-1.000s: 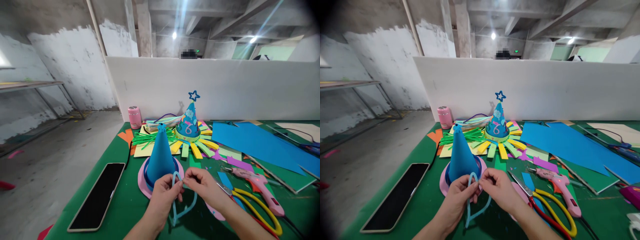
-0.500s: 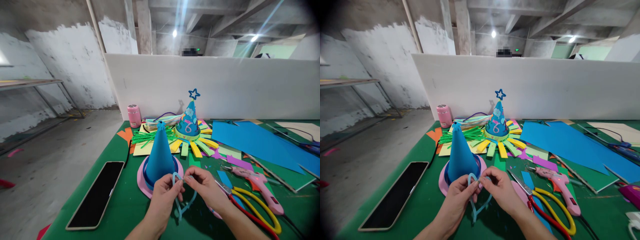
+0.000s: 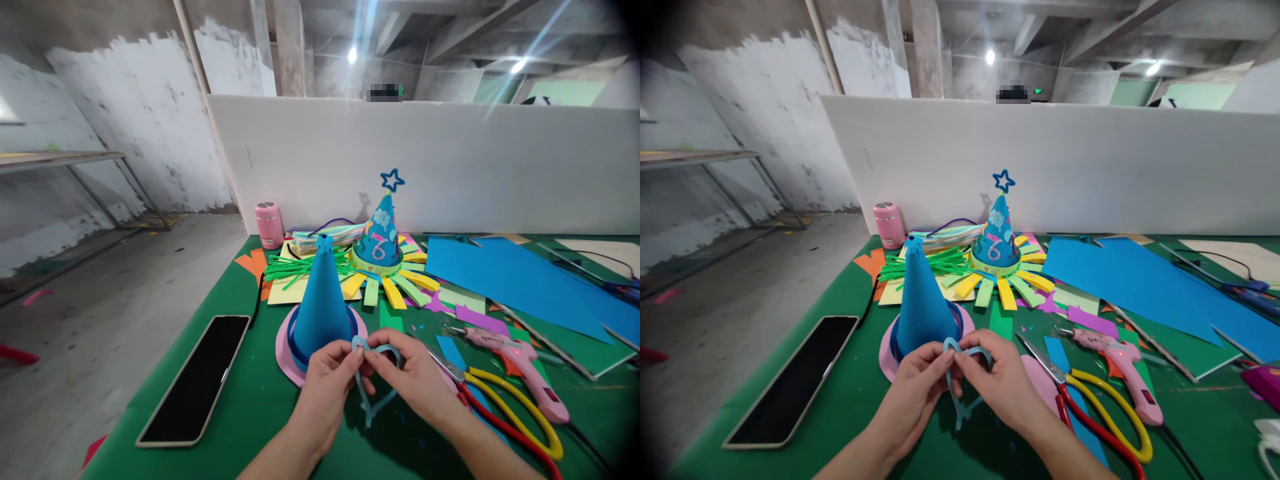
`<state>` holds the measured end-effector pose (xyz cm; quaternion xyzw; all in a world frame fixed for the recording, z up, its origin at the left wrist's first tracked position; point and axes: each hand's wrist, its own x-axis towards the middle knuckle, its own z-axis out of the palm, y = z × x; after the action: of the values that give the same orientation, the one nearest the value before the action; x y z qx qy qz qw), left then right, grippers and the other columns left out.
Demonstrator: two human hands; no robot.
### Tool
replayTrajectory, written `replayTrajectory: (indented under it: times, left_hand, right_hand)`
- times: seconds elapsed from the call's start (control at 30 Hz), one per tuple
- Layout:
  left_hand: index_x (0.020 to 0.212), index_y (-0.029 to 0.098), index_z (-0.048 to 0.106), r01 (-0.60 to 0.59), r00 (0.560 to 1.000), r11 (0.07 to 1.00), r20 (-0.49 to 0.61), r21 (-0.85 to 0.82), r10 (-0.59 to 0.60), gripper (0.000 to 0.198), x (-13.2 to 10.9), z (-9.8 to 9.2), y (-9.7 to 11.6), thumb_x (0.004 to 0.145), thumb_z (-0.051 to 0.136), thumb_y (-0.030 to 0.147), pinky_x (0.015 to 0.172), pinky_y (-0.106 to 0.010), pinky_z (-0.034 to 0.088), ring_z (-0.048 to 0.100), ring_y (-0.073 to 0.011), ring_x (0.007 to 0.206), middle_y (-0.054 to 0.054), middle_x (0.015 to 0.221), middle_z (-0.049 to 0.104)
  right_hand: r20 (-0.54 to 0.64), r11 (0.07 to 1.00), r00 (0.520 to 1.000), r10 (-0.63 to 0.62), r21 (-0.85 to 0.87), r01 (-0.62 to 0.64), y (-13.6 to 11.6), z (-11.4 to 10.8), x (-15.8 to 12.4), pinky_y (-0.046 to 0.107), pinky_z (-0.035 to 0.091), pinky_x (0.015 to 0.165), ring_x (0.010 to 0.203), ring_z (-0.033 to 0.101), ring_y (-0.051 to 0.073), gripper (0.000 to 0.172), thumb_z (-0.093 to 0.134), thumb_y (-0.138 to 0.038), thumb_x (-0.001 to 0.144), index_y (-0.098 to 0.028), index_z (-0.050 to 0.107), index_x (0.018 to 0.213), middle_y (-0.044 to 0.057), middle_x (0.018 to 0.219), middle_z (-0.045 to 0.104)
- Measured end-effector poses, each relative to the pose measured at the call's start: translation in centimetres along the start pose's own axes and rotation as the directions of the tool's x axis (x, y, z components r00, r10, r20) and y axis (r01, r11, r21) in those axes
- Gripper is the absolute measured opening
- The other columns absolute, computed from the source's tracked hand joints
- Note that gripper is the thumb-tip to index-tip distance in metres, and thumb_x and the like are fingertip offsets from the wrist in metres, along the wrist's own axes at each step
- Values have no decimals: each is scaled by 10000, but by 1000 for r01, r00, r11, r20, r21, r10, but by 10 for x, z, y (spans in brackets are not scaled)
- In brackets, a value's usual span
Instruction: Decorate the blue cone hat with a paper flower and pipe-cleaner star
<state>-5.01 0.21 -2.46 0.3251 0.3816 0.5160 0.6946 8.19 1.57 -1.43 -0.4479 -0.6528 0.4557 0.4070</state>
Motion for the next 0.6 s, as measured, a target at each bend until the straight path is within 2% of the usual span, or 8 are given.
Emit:
replayTrajectory:
  times: [0.2, 0.37, 0.6]
  left_hand:
    - [658, 121, 576, 31, 999, 998, 11, -57, -30, 127, 0, 0, 1, 724, 580, 229, 501, -241, 416, 549, -113, 474, -11, 580, 597]
    - [679, 126, 574, 12, 1000, 993, 24, -116, -9, 145, 1, -2, 0, 768, 523, 229, 472, -243, 421, 531, -113, 467, -23, 578, 606]
    - [690, 125, 574, 14, 1000, 992, 22, -123, -12, 149, 1, -3, 1, 779, 510, 225, 461, -228, 421, 542, -112, 466, -23, 567, 606]
  right_hand:
    - [-104, 993, 992, -74, -100, 64, 4, 1, 1, 218, 416, 477, 526, 506, 118, 74, 540, -243, 761, -188, 587, 741, -3, 665, 536]
    - [-91, 987, 991, -97, -133, 84, 3, 1, 1, 207, 396, 470, 512, 491, 105, 75, 534, -212, 764, -180, 591, 726, -5, 662, 526]
    - [-42, 996, 999, -25, -92, 21, 1, -2, 1, 213, 374, 475, 513, 461, 108, 80, 534, -242, 770, -185, 564, 724, -17, 639, 519]
